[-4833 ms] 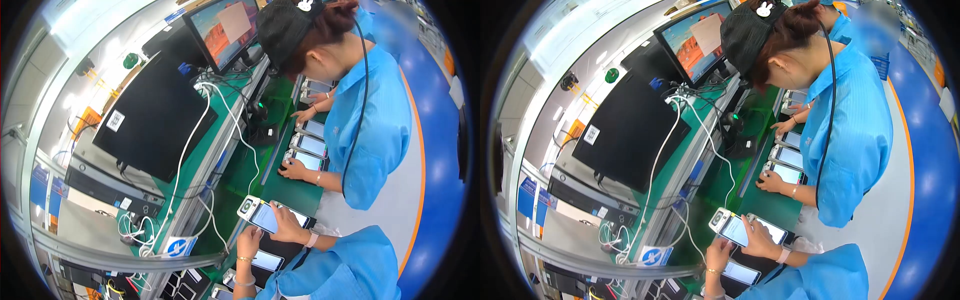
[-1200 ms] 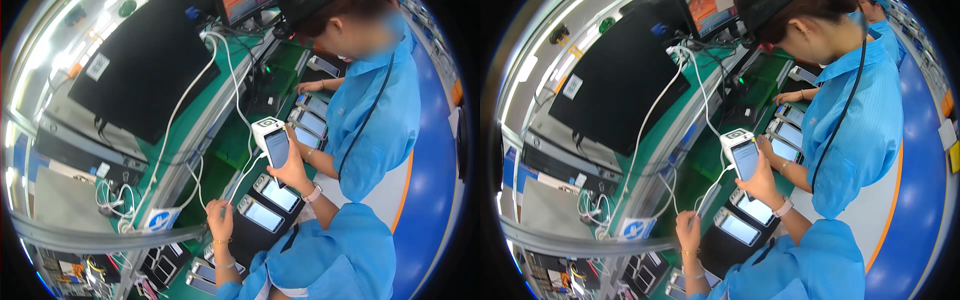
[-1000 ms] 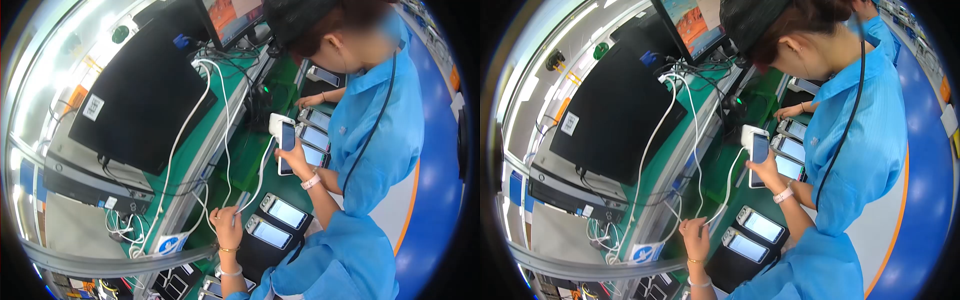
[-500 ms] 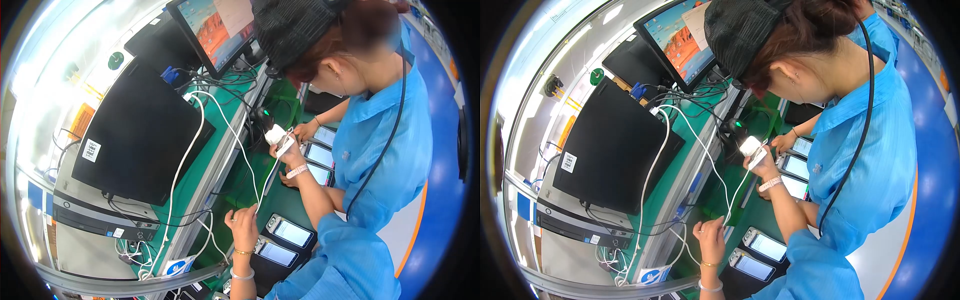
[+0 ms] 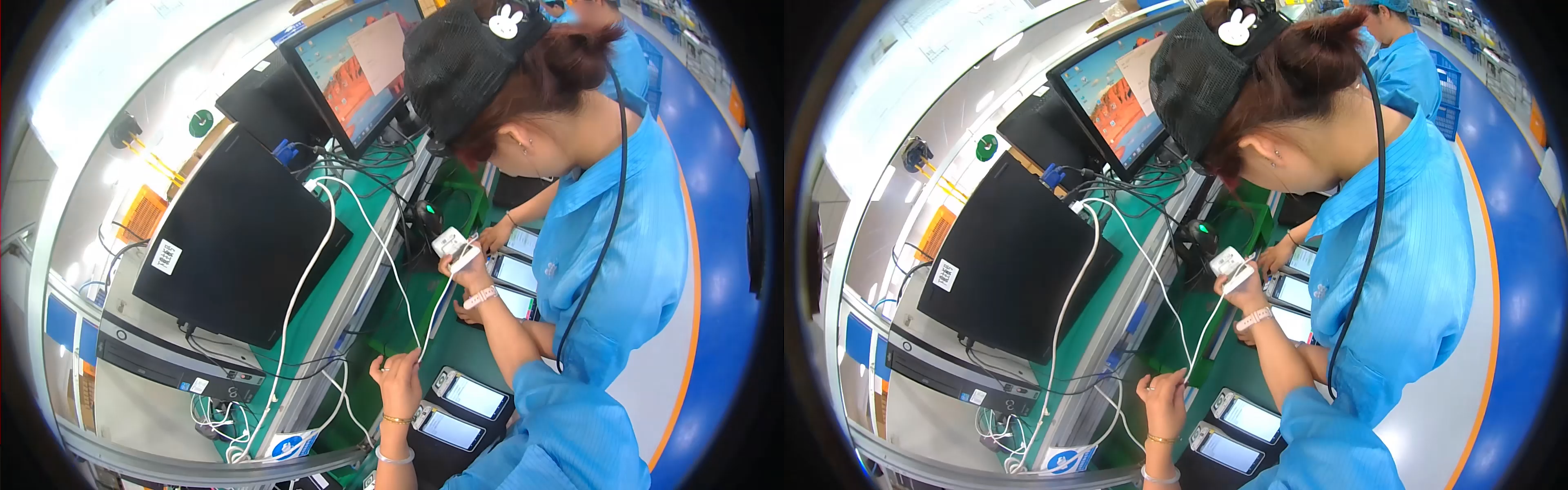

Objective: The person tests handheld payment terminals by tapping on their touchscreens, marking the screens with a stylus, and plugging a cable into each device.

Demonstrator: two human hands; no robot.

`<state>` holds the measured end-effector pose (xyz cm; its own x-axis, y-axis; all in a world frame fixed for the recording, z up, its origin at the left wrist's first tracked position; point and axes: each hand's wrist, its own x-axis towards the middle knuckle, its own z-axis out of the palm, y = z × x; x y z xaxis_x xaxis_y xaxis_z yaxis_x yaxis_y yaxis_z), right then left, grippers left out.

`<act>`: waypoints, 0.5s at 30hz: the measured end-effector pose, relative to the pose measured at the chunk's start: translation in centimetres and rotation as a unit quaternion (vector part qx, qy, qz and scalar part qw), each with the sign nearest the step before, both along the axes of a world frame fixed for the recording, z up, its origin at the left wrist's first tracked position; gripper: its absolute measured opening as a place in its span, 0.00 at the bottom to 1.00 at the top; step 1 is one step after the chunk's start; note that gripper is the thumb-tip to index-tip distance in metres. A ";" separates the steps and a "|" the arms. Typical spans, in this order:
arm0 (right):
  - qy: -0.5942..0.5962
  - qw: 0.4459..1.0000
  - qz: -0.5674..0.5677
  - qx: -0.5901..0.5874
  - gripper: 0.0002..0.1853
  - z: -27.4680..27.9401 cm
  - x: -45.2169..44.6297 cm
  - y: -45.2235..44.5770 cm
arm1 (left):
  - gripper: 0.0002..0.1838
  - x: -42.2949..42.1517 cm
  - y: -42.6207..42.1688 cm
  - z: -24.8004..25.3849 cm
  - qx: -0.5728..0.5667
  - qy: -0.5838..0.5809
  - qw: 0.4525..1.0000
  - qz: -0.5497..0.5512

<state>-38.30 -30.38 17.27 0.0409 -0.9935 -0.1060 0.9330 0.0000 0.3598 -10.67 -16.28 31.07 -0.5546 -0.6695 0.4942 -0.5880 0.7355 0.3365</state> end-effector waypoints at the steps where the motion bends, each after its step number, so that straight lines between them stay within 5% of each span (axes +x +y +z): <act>1: 0.022 1.000 -0.014 -0.005 0.19 -0.3 0.4 0.3 | 0.16 0.3 0.1 0.2 0.030 -0.018 0.999 0.008; 3: 0.128 0.987 -0.036 0.089 0.18 0.6 2.4 2.9 | 0.15 1.7 0.4 0.5 0.053 -0.031 0.998 0.018; 6: 0.398 0.910 -0.063 0.103 0.15 2.8 5.8 8.8 | 0.16 5.7 1.5 -0.3 0.259 -0.239 0.933 0.075; 8: 0.562 0.820 -0.060 0.089 0.19 3.9 8.0 13.1 | 0.17 7.7 2.7 -1.6 0.243 -0.213 0.942 0.095; 10: 0.636 0.763 -0.108 0.040 0.35 4.6 11.5 16.6 | 0.17 8.8 4.0 -2.5 0.201 -0.107 0.969 0.091; 11: 0.733 0.667 -0.129 0.035 0.43 3.8 13.0 18.3 | 0.17 8.5 4.8 -2.4 0.206 -0.102 0.969 0.091; 13: 0.872 0.480 -0.092 -0.014 0.54 6.7 14.6 21.4 | 0.15 7.5 6.9 -1.2 0.327 0.146 0.933 0.034; 15: 0.934 0.349 -0.075 -0.034 0.55 6.1 17.2 23.9 | 0.13 7.5 8.4 -1.4 0.335 0.122 0.933 0.044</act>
